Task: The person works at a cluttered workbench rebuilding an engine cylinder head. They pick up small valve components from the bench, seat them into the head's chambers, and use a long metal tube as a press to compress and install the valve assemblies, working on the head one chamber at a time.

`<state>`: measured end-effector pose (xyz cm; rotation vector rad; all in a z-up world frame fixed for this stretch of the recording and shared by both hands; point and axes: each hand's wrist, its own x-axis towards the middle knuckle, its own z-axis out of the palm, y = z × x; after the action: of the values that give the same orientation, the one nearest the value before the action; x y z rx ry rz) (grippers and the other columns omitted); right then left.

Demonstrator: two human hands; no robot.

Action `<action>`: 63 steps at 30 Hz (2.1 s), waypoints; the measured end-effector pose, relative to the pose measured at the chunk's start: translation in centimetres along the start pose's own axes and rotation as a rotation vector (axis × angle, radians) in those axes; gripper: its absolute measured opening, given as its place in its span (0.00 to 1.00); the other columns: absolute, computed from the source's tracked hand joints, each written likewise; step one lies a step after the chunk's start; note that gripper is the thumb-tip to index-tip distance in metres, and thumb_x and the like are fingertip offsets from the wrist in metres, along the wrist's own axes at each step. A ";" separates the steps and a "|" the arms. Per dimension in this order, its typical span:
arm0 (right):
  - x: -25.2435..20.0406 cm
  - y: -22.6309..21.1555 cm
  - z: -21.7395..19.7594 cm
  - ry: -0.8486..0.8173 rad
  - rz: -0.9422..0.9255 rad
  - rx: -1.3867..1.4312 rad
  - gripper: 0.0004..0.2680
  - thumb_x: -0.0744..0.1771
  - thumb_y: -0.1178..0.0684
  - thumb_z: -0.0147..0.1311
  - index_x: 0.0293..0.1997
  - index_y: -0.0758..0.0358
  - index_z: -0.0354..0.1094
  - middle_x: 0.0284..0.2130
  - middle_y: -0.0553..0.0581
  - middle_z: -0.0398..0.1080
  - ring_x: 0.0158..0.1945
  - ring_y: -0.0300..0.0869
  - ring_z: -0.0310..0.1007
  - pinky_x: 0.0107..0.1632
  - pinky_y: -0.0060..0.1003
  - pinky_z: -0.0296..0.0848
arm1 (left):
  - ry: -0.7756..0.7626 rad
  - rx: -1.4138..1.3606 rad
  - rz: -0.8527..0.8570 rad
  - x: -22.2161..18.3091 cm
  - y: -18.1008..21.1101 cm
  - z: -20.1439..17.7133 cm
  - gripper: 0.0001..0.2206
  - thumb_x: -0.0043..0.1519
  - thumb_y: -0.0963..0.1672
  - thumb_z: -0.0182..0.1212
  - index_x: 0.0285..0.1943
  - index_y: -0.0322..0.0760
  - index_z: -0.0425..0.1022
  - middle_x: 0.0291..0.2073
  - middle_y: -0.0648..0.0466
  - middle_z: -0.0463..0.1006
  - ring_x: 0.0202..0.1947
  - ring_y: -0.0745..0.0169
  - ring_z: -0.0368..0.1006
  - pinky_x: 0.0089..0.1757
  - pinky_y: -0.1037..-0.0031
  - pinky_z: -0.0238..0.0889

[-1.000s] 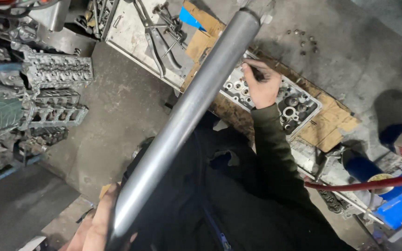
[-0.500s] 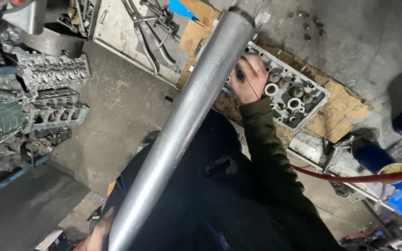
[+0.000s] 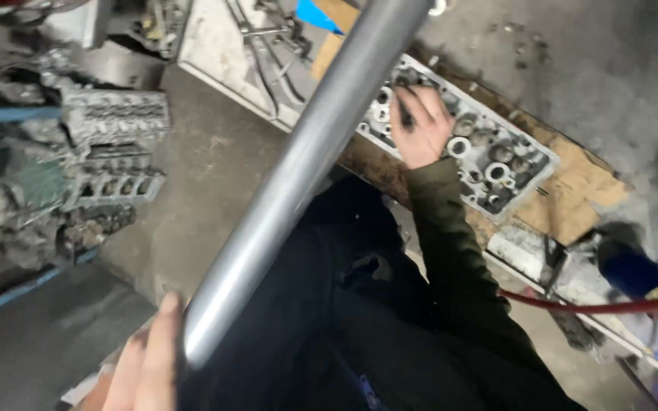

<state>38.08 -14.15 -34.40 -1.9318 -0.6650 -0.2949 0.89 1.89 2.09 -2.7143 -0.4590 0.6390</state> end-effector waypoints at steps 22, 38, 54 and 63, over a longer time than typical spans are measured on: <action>0.3 -1.7 0.0 -0.019 -0.024 -0.144 0.05 0.65 0.59 0.66 0.44 0.61 0.77 0.37 0.54 0.73 0.41 0.49 0.76 0.40 0.40 0.75 | 0.436 -0.577 1.255 39.8 10.7 -10.3 0.10 0.72 0.40 0.57 0.37 0.30 0.77 0.28 0.52 0.76 0.28 0.61 0.73 0.30 0.73 0.67; -0.3 -1.6 -0.3 -0.043 -0.020 -0.118 0.05 0.66 0.59 0.64 0.44 0.63 0.76 0.39 0.55 0.75 0.44 0.49 0.77 0.46 0.40 0.77 | 0.975 -0.573 0.977 36.0 10.0 -11.4 0.01 0.62 0.37 0.60 0.38 0.32 0.76 0.26 0.51 0.75 0.29 0.55 0.73 0.33 0.66 0.66; 2.9 0.5 -7.0 0.144 0.358 0.066 0.11 0.71 0.57 0.54 0.60 0.66 0.71 0.50 0.63 0.76 0.52 0.47 0.79 0.53 0.38 0.75 | 0.506 -0.506 0.720 24.2 0.4 -11.0 0.27 0.63 0.49 0.63 0.68 0.30 0.67 0.43 0.41 0.79 0.33 0.46 0.77 0.31 0.61 0.72; 25.9 -3.4 -10.1 0.152 -0.363 -0.403 0.22 0.65 0.60 0.60 0.68 0.70 0.62 0.64 0.69 0.67 0.67 0.60 0.66 0.65 0.49 0.65 | 1.143 -1.134 0.720 18.0 5.1 -6.4 0.30 0.66 0.60 0.56 0.56 0.30 0.68 0.51 0.37 0.78 0.61 0.33 0.75 0.57 0.50 0.72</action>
<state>58.12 -13.78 -14.89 -2.1292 -0.9059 -0.8492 20.41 2.58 -1.03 -3.5085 0.6856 -1.5096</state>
